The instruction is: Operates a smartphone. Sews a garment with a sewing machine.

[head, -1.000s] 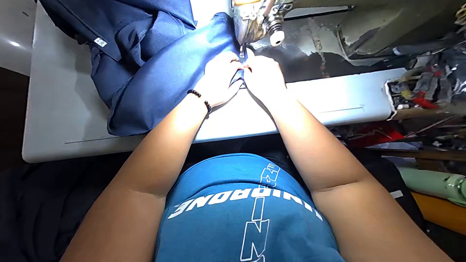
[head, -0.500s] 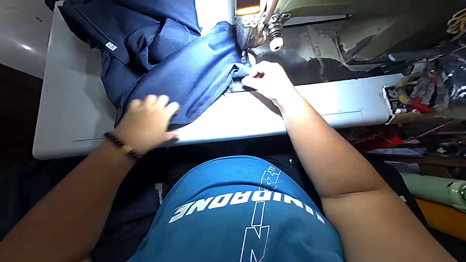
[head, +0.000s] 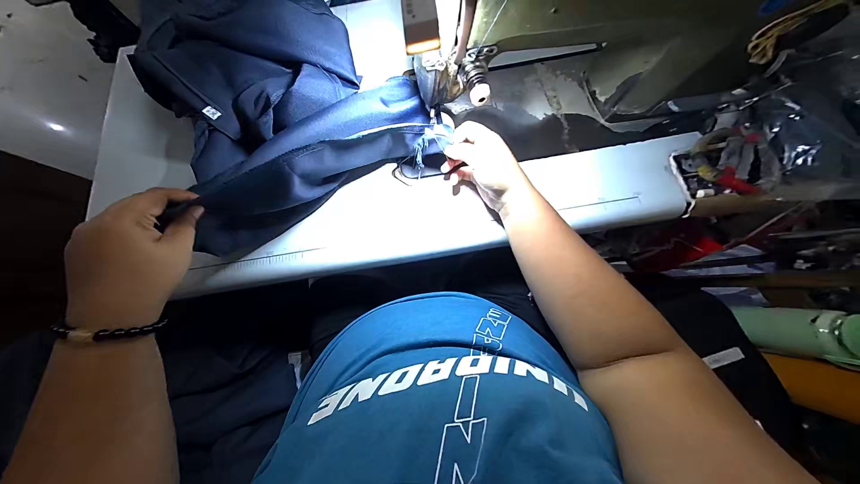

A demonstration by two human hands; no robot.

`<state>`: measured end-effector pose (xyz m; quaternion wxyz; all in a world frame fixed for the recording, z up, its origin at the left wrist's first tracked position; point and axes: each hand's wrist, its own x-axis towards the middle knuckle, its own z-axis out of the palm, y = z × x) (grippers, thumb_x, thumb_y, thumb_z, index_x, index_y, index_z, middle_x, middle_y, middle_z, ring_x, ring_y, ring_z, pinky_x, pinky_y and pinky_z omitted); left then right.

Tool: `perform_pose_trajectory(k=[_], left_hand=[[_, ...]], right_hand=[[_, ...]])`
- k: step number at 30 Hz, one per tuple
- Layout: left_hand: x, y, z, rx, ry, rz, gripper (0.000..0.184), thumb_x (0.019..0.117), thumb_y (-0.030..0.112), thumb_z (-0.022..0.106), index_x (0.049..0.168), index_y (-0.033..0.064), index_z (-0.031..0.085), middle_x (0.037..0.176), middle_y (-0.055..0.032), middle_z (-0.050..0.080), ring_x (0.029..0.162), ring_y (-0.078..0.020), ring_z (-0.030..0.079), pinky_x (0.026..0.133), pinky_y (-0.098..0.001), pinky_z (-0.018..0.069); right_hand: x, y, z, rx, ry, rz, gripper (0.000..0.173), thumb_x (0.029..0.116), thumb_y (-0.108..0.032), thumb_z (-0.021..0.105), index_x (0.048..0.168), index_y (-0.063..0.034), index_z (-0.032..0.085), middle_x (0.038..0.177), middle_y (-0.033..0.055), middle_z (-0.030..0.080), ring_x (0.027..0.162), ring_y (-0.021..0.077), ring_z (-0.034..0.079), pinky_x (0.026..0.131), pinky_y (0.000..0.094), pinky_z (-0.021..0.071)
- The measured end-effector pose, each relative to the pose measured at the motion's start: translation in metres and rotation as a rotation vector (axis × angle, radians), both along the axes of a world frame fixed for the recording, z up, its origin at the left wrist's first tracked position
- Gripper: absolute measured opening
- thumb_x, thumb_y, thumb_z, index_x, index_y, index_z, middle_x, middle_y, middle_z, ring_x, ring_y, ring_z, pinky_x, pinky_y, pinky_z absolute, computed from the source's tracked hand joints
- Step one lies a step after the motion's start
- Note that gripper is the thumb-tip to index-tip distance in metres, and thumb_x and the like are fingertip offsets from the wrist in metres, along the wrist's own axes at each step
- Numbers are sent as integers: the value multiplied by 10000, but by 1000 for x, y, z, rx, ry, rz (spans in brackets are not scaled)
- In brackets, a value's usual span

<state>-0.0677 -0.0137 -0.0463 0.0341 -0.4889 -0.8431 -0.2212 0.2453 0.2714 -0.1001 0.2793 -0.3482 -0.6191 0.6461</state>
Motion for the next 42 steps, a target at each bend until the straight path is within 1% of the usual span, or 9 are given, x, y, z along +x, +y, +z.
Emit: perform_pose_trajectory(k=[2, 7, 10, 14, 21, 25, 32, 36, 42], left_hand=[[-11, -2, 1, 78, -54, -72, 324, 1079, 292, 527, 1285, 60, 620, 1113, -163, 683, 852, -205, 714, 787, -423, 606], [-28, -6, 14, 273, 137, -331, 301, 1053, 159, 505, 1164, -69, 666, 1348, -221, 567, 1273, -267, 550, 1102, -391, 436], [-29, -7, 12, 104, 242, -290, 319, 1016, 130, 459, 998, -74, 704, 1350, -293, 559, 1291, -418, 520, 1113, -535, 408], [15, 33, 31, -678, 80, -45, 264, 1037, 73, 487, 1090, -49, 715, 1080, -369, 654, 1041, -610, 611, 808, -818, 425], [149, 182, 4, 49, -80, -854, 286, 930, -5, 520, 1019, 60, 784, 1086, -122, 747, 1102, -256, 683, 994, -434, 513], [151, 218, -55, -169, -219, -784, 198, 954, 63, 518, 951, -3, 705, 963, -178, 670, 974, -336, 660, 852, -528, 512], [145, 203, -83, 79, -296, -846, 168, 927, 88, 592, 936, 11, 741, 940, -122, 670, 798, -185, 623, 724, -335, 510], [146, 203, -76, -31, -354, -891, 366, 944, 44, 551, 1281, -7, 685, 1311, -173, 606, 1185, -244, 600, 998, -377, 498], [155, 191, -86, 32, -215, -1023, 384, 859, 16, 529, 1180, 2, 740, 1275, -196, 637, 1186, -362, 562, 1001, -500, 432]], right_hand=[[0, -2, 0, -44, 91, -26, 75, 1052, -57, 472, 1121, -62, 500, 982, 58, 594, 750, 142, 672, 613, 299, 595], [3, -16, 7, -225, 219, -123, 189, 1128, -185, 331, 1281, -96, 397, 1085, 153, 622, 823, 326, 745, 640, 461, 654], [24, -58, 2, -286, 136, -67, 197, 1109, -254, 346, 1129, -100, 468, 725, 68, 655, 554, 204, 689, 524, 357, 616], [56, -100, -12, -286, 97, 133, 134, 1085, -131, 472, 1005, -74, 562, 790, 22, 637, 507, 90, 609, 502, 249, 582], [62, -99, -15, -298, 98, 24, 285, 1103, -163, 424, 886, -79, 588, 696, -1, 651, 505, 77, 624, 503, 236, 574], [70, -93, -12, -333, 32, -21, 348, 1106, -164, 417, 800, -75, 557, 579, 4, 601, 449, 83, 594, 461, 227, 543], [62, -29, -5, 443, -522, -80, 280, 1099, -211, 432, 1006, -45, 636, 715, 20, 628, 514, 73, 590, 509, 271, 542], [38, -11, 6, 264, -685, 18, 321, 1107, -273, 446, 976, -61, 648, 690, 39, 581, 505, 122, 544, 499, 315, 494], [35, -11, 11, 424, -782, 119, 440, 1116, -364, 383, 952, -52, 647, 800, 106, 615, 724, 239, 625, 675, 476, 505]])
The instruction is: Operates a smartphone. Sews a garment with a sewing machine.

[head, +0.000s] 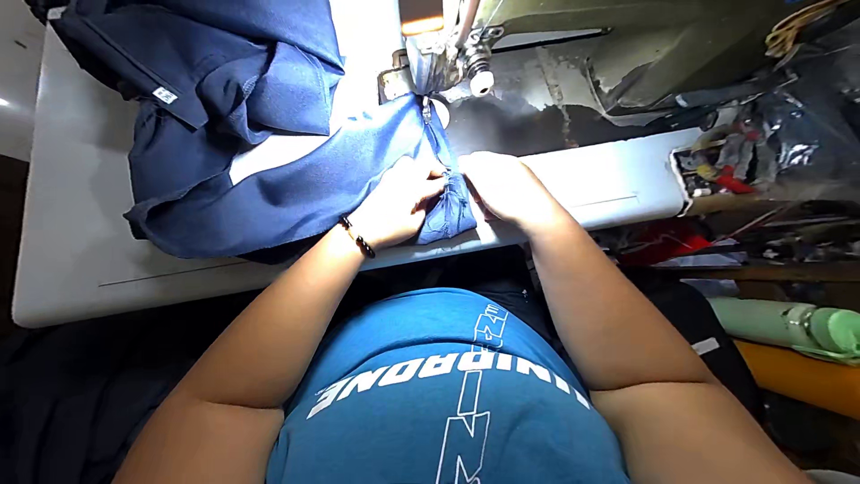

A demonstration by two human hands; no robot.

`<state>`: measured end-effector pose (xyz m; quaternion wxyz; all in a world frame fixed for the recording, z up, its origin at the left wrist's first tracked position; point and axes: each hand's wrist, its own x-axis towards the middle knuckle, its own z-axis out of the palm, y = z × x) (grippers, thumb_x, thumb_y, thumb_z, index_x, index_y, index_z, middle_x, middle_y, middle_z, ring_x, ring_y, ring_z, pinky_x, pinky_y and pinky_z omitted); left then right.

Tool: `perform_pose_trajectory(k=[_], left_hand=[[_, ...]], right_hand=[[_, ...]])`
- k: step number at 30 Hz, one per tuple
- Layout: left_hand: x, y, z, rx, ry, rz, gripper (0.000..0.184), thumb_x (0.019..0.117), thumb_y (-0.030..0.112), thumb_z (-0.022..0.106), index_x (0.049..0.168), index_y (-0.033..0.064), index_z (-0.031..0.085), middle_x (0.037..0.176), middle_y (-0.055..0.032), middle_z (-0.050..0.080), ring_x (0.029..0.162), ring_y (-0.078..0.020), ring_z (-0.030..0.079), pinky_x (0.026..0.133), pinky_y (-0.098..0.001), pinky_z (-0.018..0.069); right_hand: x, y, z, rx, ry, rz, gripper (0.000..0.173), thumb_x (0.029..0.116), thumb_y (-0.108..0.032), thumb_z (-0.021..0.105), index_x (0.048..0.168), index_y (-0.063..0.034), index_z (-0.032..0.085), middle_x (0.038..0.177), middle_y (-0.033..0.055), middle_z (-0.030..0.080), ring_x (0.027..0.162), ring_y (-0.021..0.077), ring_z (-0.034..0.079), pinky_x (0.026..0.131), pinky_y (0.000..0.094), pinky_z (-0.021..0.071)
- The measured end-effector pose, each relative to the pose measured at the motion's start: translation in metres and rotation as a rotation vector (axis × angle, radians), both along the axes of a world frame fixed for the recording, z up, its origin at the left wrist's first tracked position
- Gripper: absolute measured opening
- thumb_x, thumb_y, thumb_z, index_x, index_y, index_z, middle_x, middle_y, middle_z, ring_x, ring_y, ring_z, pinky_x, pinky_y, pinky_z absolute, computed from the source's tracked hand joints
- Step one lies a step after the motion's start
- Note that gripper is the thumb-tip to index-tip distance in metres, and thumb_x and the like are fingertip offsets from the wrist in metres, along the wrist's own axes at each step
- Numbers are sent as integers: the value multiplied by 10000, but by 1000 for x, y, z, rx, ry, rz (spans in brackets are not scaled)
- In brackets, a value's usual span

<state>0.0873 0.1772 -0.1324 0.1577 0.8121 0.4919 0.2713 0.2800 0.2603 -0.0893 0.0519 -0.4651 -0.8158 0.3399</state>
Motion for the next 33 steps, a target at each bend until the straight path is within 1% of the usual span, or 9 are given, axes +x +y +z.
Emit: perform_pose_trajectory(k=[3, 10, 14, 17, 21, 24, 28, 30, 33], left_hand=[[16, -16, 2, 53, 132, 40, 304, 884, 74, 543, 1113, -16, 721, 1233, -227, 648, 1214, -423, 579, 1001, -606, 431], [28, -33, -6, 306, 87, 75, 175, 897, 4, 571, 940, -33, 737, 934, -185, 711, 970, -347, 704, 1037, -529, 494], [26, -34, -8, 302, 0, 165, 154, 875, 24, 595, 894, -18, 742, 1026, -179, 743, 1029, -319, 716, 955, -431, 559], [27, -32, -3, 229, -47, 253, 112, 874, 25, 615, 921, -25, 704, 1019, -189, 664, 1001, -306, 657, 887, -381, 556], [27, -27, -5, 131, -24, 357, 383, 894, 78, 593, 1253, -4, 699, 1192, -192, 647, 1169, -329, 590, 1041, -420, 457], [28, -26, -4, 100, 48, 303, 354, 901, 61, 581, 1219, -5, 720, 1264, -190, 646, 1167, -358, 583, 1027, -469, 435], [30, -28, -7, 156, 123, 213, 307, 931, 60, 549, 1169, -3, 733, 1317, -184, 651, 1224, -374, 600, 1022, -540, 461], [31, -29, -8, 167, 158, 206, 312, 946, 120, 532, 1158, 16, 736, 1329, -156, 659, 1285, -360, 575, 1090, -557, 401], [27, -31, -2, 40, 186, 170, 531, 979, 463, 513, 1210, 15, 683, 1387, -182, 615, 1472, -395, 391, 1228, -652, 132]], right_hand=[[-1, -9, 2, 128, -26, 67, 457, 1091, -403, 427, 895, -31, 606, 797, 145, 612, 787, 321, 635, 680, 538, 475], [-13, -22, 2, 211, -192, 32, 494, 1032, -504, 510, 1006, -26, 631, 859, 168, 657, 845, 366, 681, 670, 553, 513], [-18, -28, 6, 261, -282, 24, 459, 1033, -461, 529, 1054, -13, 630, 917, 188, 672, 901, 384, 694, 684, 548, 529], [-19, -29, 2, 291, -268, 15, 400, 1040, -398, 531, 1049, -15, 647, 907, 192, 676, 895, 389, 697, 676, 552, 531], [-15, -25, -4, 292, -156, -1, 342, 1054, -303, 496, 950, -14, 647, 841, 184, 669, 842, 384, 690, 656, 561, 511], [-13, -23, -12, 322, -52, -41, 331, 1032, -246, 494, 844, -7, 626, 775, 176, 648, 777, 371, 679, 622, 554, 498], [-16, -25, -9, 283, -106, -60, 305, 1023, -227, 496, 887, -4, 654, 839, 190, 679, 843, 393, 694, 656, 582, 510], [-17, -28, -10, 304, -165, -44, 319, 1026, -243, 482, 950, -6, 682, 876, 196, 693, 881, 398, 704, 669, 585, 520], [-16, -28, -11, 299, -184, -33, 339, 1038, -261, 459, 979, -15, 684, 908, 196, 697, 913, 393, 703, 692, 582, 525]])
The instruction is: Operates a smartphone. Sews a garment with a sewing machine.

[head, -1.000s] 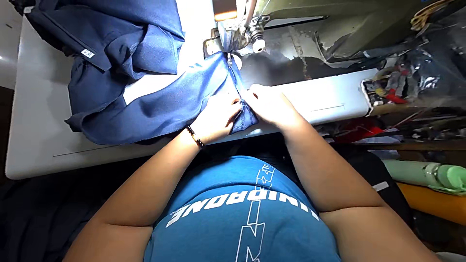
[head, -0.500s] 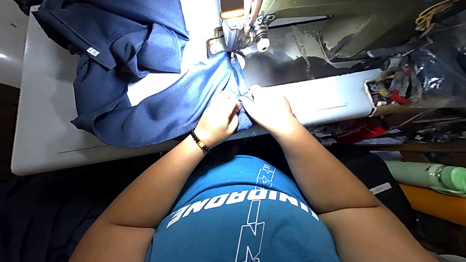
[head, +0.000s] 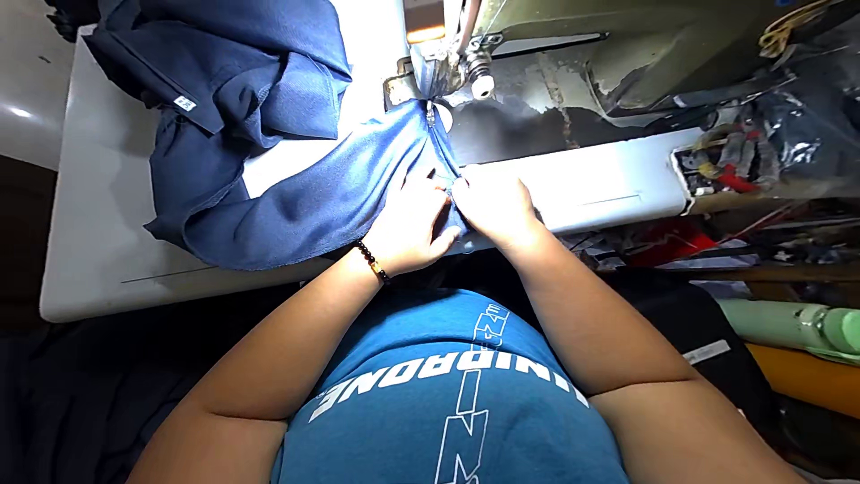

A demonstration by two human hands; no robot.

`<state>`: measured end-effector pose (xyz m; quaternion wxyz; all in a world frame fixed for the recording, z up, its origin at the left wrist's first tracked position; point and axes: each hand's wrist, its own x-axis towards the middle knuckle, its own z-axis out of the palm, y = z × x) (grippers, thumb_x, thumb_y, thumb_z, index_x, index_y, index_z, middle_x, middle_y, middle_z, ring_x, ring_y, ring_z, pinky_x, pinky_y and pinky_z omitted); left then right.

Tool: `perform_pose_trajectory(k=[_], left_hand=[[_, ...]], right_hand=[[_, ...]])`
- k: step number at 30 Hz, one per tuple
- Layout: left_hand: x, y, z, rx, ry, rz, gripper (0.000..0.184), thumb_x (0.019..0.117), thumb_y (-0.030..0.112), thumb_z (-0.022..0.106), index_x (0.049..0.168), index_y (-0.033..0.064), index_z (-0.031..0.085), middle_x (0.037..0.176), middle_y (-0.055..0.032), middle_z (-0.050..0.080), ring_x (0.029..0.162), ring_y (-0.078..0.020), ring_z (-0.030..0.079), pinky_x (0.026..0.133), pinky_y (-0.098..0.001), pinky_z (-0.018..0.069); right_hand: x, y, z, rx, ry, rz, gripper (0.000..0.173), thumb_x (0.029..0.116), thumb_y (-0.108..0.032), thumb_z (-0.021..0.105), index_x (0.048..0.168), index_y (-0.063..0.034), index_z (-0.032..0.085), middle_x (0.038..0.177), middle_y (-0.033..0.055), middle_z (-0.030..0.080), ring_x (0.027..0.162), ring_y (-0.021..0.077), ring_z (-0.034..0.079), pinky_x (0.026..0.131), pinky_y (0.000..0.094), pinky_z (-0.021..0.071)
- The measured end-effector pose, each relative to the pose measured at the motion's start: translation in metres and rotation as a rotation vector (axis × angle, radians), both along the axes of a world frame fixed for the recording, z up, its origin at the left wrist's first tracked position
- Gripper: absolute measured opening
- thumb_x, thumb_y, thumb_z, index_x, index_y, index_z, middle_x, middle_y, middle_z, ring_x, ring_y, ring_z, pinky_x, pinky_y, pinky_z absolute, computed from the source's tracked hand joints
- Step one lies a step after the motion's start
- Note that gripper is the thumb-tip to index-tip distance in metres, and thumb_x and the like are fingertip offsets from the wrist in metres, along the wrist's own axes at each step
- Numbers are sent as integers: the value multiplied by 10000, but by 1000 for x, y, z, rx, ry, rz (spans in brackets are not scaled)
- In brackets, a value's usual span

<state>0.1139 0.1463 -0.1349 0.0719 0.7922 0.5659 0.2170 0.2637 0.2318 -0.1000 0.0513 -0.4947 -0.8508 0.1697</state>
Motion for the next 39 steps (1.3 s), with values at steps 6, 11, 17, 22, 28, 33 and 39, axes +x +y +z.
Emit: perform_pose_trajectory(k=[6, 11, 17, 22, 28, 33, 39], left_hand=[[-10, 32, 15, 104, 73, -5, 526, 744, 326, 802, 1108, -30, 672, 1105, -258, 655, 1068, -438, 645, 869, -569, 501], [-17, 51, 6, 312, 180, -136, 143, 896, -60, 578, 916, -1, 706, 1024, -195, 698, 1037, -376, 668, 950, -526, 486], [-11, 7, 5, -48, 4, -20, 566, 805, 145, 648, 1362, 40, 652, 1336, -178, 635, 1284, -366, 558, 1101, -549, 394], [-8, -6, 0, -16, 55, -1, 605, 881, 250, 537, 1445, 34, 577, 1417, -198, 585, 1320, -365, 539, 1094, -561, 383], [-10, -11, -3, -27, 86, -26, 593, 929, 259, 463, 1453, -3, 553, 1501, -183, 529, 1393, -341, 488, 1139, -531, 347], [-13, -12, -3, -16, 51, -37, 591, 926, 264, 491, 1452, 4, 555, 1489, -188, 535, 1381, -348, 496, 1143, -527, 346], [-15, -11, -2, -66, 20, -38, 615, 914, 279, 500, 1469, 18, 541, 1498, -177, 525, 1394, -345, 478, 1151, -536, 325]], right_hand=[[6, 6, 3, -80, 312, -4, 319, 1017, -195, 529, 808, 24, 627, 782, 181, 639, 779, 344, 651, 685, 548, 488], [6, 5, 1, -51, 185, 6, 302, 1000, -204, 514, 877, 4, 696, 846, 189, 698, 849, 377, 699, 693, 590, 521], [4, -1, -7, 70, 78, 16, 238, 999, -206, 535, 1025, 1, 650, 878, 208, 675, 851, 410, 696, 652, 563, 527], [6, -5, -30, 316, 323, 143, 158, 943, -61, 563, 998, 32, 678, 931, 189, 694, 836, 352, 709, 661, 498, 554], [13, -11, -43, 432, 477, 250, 197, 948, -77, 585, 946, -3, 768, 798, 135, 728, 723, 268, 722, 617, 409, 565], [16, -12, -44, 460, 529, 296, 191, 924, -47, 603, 968, -4, 784, 814, 133, 748, 731, 255, 730, 642, 385, 574], [18, -10, -37, 355, 452, 326, 208, 948, -65, 572, 969, 4, 767, 817, 147, 731, 750, 288, 728, 649, 437, 574]])
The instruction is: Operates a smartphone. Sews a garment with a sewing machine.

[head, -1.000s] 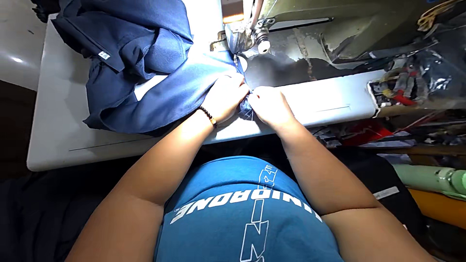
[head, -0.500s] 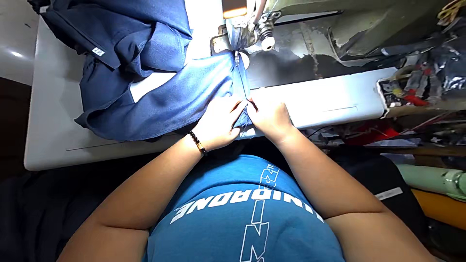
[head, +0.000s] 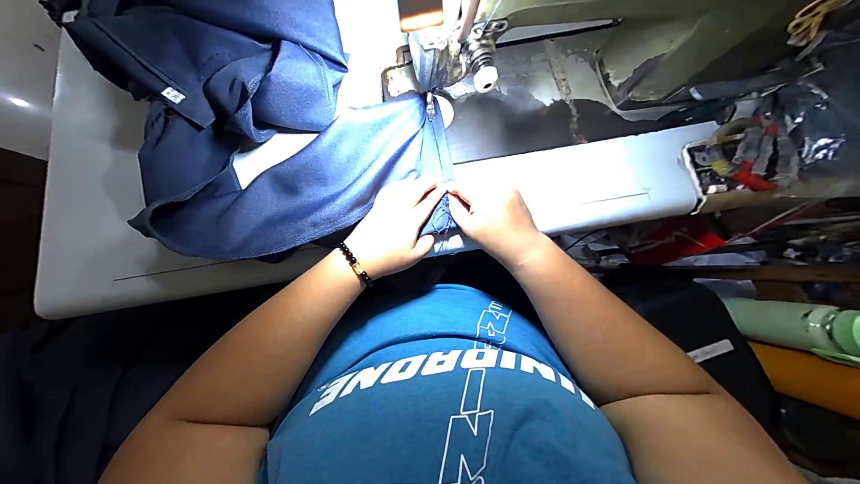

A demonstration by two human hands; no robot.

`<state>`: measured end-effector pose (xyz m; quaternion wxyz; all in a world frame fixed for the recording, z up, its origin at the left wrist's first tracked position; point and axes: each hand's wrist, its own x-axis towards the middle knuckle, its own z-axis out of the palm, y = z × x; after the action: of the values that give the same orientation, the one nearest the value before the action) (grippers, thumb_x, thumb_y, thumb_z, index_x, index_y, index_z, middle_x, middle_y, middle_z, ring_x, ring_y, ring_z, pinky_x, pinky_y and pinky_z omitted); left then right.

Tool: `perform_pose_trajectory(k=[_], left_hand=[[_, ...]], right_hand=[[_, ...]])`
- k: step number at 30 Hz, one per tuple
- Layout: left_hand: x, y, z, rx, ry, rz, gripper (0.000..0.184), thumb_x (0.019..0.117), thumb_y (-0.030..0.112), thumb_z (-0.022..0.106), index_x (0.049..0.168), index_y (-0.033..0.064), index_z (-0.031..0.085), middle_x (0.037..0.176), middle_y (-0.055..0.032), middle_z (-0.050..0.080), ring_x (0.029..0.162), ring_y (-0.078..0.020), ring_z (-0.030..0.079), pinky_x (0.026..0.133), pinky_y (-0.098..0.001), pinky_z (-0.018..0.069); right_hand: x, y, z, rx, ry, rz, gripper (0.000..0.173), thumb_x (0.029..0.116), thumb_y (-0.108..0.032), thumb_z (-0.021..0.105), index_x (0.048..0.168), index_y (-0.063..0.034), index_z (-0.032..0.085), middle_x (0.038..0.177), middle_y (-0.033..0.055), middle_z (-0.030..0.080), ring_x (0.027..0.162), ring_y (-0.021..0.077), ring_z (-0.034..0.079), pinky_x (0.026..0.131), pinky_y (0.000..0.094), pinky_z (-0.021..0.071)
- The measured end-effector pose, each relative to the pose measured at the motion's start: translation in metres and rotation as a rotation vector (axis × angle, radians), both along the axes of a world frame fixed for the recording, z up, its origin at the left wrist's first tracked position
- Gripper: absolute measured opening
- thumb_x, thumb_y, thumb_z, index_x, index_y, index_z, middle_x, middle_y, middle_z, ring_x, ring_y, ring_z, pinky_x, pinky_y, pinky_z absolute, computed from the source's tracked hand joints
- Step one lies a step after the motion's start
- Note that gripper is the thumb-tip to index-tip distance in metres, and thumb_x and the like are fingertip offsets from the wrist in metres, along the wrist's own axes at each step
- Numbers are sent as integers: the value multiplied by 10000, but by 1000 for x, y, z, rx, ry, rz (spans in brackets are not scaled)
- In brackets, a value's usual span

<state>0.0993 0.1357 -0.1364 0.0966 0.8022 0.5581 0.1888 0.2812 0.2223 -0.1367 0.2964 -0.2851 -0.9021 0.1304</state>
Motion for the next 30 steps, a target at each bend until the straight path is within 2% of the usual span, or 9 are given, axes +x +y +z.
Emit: perform_pose_trajectory(k=[3, 6, 11, 18, 20, 22, 25, 27, 30], left_hand=[[-4, 5, 1, -23, -8, -17, 622, 922, 296, 481, 1473, 12, 533, 1520, -164, 511, 1410, -331, 467, 1155, -539, 318], [-13, 19, 4, -51, -10, -20, 640, 914, 303, 495, 1482, 10, 521, 1518, -175, 509, 1412, -349, 460, 1149, -562, 317], [-29, 51, 9, -81, 22, 11, 652, 914, 303, 479, 1501, 19, 496, 1521, -176, 492, 1434, -348, 424, 1173, -552, 288], [-37, 85, 22, -132, 96, 98, 645, 903, 213, 530, 1516, 21, 470, 1527, -188, 467, 1444, -374, 396, 1172, -560, 295], [-35, 85, 20, -107, 110, 143, 602, 930, 235, 513, 1504, 52, 503, 1518, -161, 486, 1419, -384, 406, 1119, -588, 321], [-37, 82, 14, -9, 50, 162, 478, 1000, 245, 448, 1403, 47, 612, 1407, -162, 574, 1275, -405, 483, 973, -588, 369], [-39, 82, 12, 30, -24, 197, 448, 1050, 233, 366, 1304, 28, 673, 1316, -175, 643, 1226, -422, 548, 953, -603, 423], [-36, 83, 12, 7, -54, 206, 463, 1047, 235, 358, 1320, 12, 659, 1310, -193, 633, 1250, -420, 534, 987, -602, 411], [-31, 67, 20, 18, -8, 210, 481, 1038, 273, 415, 1389, -1, 597, 1370, -198, 609, 1300, -397, 527, 1040, -576, 412]], right_hand=[[-4, 5, 2, -37, -34, 6, 199, 946, -65, 567, 938, 13, 750, 808, 161, 718, 763, 311, 724, 659, 462, 567], [-13, 16, 8, -80, -118, 4, 220, 978, -65, 542, 985, 45, 732, 940, 203, 719, 896, 355, 725, 765, 501, 574], [-36, 42, 20, -155, -233, -46, 240, 1008, -69, 522, 1071, 46, 723, 1037, 204, 714, 1010, 344, 708, 875, 478, 559], [-59, 62, 23, -149, -388, -124, 346, 1069, -118, 439, 1316, -5, 654, 1221, 217, 675, 1162, 364, 656, 997, 469, 513], [-53, 57, 26, -203, -338, -147, 375, 1072, -121, 438, 1380, -27, 629, 1210, 216, 666, 1151, 354, 649, 999, 458, 507], [-37, 50, 29, -341, -203, -201, 398, 1079, -186, 428, 1404, -78, 629, 1216, 181, 665, 1161, 302, 640, 1021, 438, 494], [-23, 50, 17, -372, -8, -223, 393, 1033, -375, 569, 1154, -40, 736, 1062, 149, 674, 1005, 263, 639, 915, 431, 502], [-32, 54, 19, -441, -18, -248, 501, 963, -516, 640, 1083, -41, 744, 1048, 136, 668, 1020, 284, 618, 920, 529, 455], [-48, 64, 27, -531, -34, -244, 462, 925, -459, 716, 974, 0, 711, 1040, 157, 662, 1047, 308, 598, 927, 594, 392]])
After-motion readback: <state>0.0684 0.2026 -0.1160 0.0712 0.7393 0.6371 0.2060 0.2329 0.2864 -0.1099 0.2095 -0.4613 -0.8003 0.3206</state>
